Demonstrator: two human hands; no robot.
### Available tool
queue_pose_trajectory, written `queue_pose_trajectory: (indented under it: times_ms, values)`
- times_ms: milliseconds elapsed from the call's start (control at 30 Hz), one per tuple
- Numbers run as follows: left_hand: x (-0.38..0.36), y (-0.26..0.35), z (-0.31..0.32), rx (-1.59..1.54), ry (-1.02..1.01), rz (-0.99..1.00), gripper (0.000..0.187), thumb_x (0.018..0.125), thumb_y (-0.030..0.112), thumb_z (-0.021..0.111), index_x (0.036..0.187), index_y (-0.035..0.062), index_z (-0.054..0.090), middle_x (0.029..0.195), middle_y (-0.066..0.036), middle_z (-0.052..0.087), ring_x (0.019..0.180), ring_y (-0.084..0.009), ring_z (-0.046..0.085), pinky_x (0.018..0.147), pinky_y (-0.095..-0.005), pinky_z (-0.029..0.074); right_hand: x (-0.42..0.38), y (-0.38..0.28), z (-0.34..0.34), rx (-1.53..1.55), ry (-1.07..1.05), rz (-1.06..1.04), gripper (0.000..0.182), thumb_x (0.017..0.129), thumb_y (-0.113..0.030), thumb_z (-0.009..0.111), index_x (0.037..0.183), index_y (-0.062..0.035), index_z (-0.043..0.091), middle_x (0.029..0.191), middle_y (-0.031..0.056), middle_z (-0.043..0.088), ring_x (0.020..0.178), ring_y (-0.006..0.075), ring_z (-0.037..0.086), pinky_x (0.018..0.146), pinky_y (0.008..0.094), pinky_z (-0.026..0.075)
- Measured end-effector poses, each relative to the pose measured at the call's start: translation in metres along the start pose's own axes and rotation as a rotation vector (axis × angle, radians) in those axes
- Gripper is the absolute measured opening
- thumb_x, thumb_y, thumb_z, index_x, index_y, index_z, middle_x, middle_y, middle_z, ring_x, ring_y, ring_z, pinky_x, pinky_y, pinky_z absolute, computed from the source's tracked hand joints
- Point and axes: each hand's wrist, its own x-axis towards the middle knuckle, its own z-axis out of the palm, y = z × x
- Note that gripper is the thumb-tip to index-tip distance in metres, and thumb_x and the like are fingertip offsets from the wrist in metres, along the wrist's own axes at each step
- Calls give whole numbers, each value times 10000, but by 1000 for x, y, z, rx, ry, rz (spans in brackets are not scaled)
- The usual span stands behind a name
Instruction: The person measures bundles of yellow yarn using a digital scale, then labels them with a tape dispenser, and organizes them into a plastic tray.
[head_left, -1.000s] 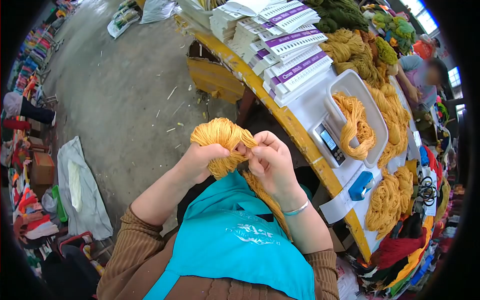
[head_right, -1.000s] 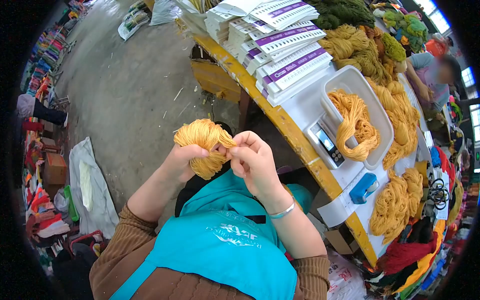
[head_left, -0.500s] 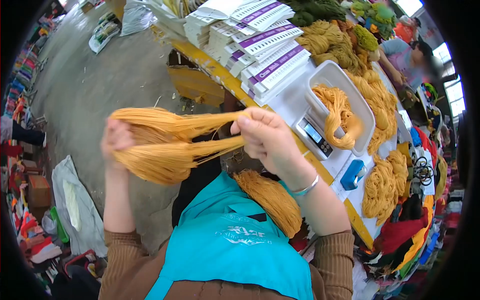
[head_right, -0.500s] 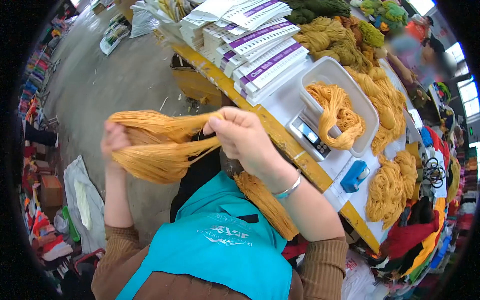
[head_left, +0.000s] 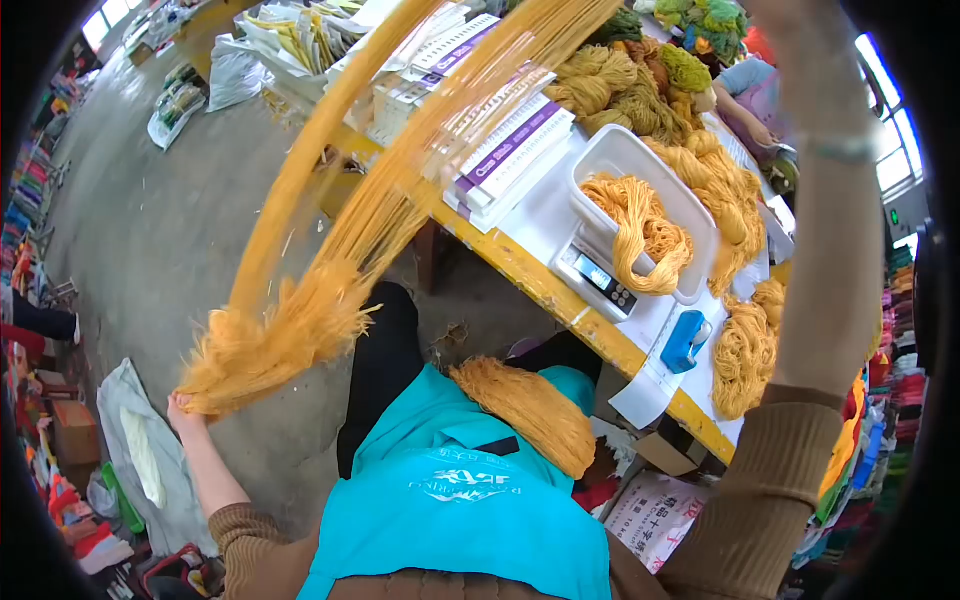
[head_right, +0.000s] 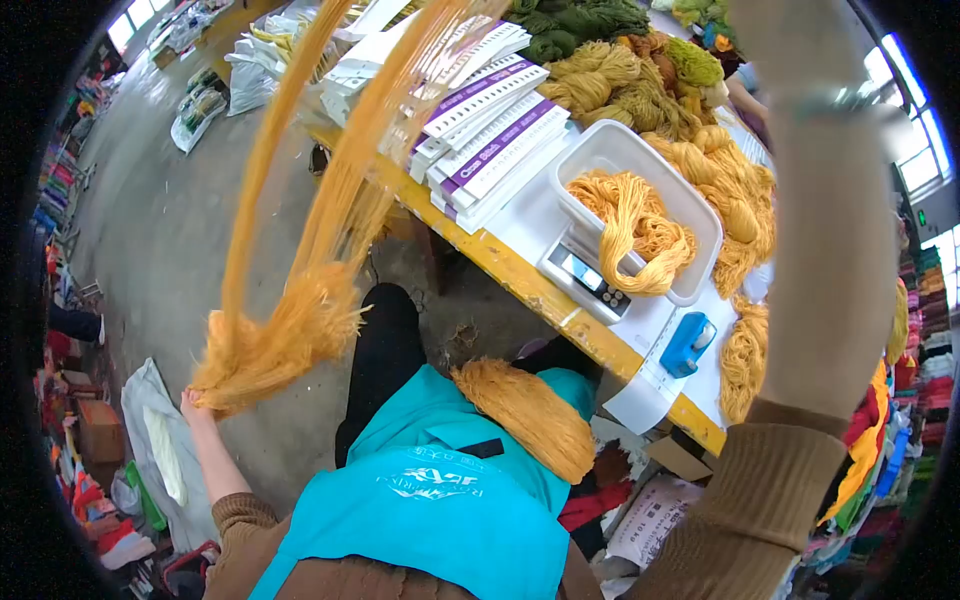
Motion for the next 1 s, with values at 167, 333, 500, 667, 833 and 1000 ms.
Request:
queue_pose_trajectory:
  times_ms: [167, 333, 500, 667, 833, 1000]
  values:
    - [-21, -9, 18, -25, 56, 49, 322, 1053, 314, 390, 814, 109, 455, 612, 24, 349, 477, -89, 326, 416, -217, 314, 51, -54, -14, 83, -197, -146, 191, 980, -108, 494, 1027, 53, 586, 586, -21, 419, 418, 36, 319, 326, 155, 232]
    - [-28, -14, 33, 34, 24, 30, 278, 1041, 312, 439, 847, 116, 476, 617, 30, 363, 483, -89, 334, 418, -218, 320, 67, -81, -35, -33, -97, -262, 184, 973, -134, 514, 1002, 28, 596, 589, -32, 418, 417, 31, 308, 335, 163, 222]
    - [-23, -5, 21, 79, -23, 17, 217, 1006, 291, 533, 866, 129, 499, 608, 43, 363, 491, -88, 341, 432, -227, 319, 81, -114, -62, -130, 1, -354, 178, 966, -159, 534, 976, 4, 606, 591, -43, 416, 417, 27, 298, 345, 171, 211]
    - [-30, 9, 16, 102, 29, 66, 213, 993, 295, 552, 848, 145, 511, 603, 51, 364, 480, -82, 329, 426, -232, 317, 88, -138, -100, -227, 90, -403, 175, 960, -185, 554, 951, -21, 616, 594, -55, 414, 416, 22, 287, 355, 179, 201]
    - [-37, 8, 17, 97, 8, 28, 239, 997, 296, 544, 819, 135, 535, 569, 57, 341, 460, -76, 310, 422, -223, 309, 89, -141, -149, -345, 162, -385, 175, 953, -210, 574, 925, -46, 625, 596, -66, 413, 416, 18, 277, 364, 187, 190]
    - [-41, -19, 36, 68, -133, -108, 260, 1002, 305, 535, 817, 122, 537, 562, 56, 334, 452, -73, 303, 420, -216, 298, 78, -96, -225, -592, 148, -159, 177, 946, -236, 594, 900, -70, 635, 598, -77, 411, 415, 14, 267, 374, 194, 180]
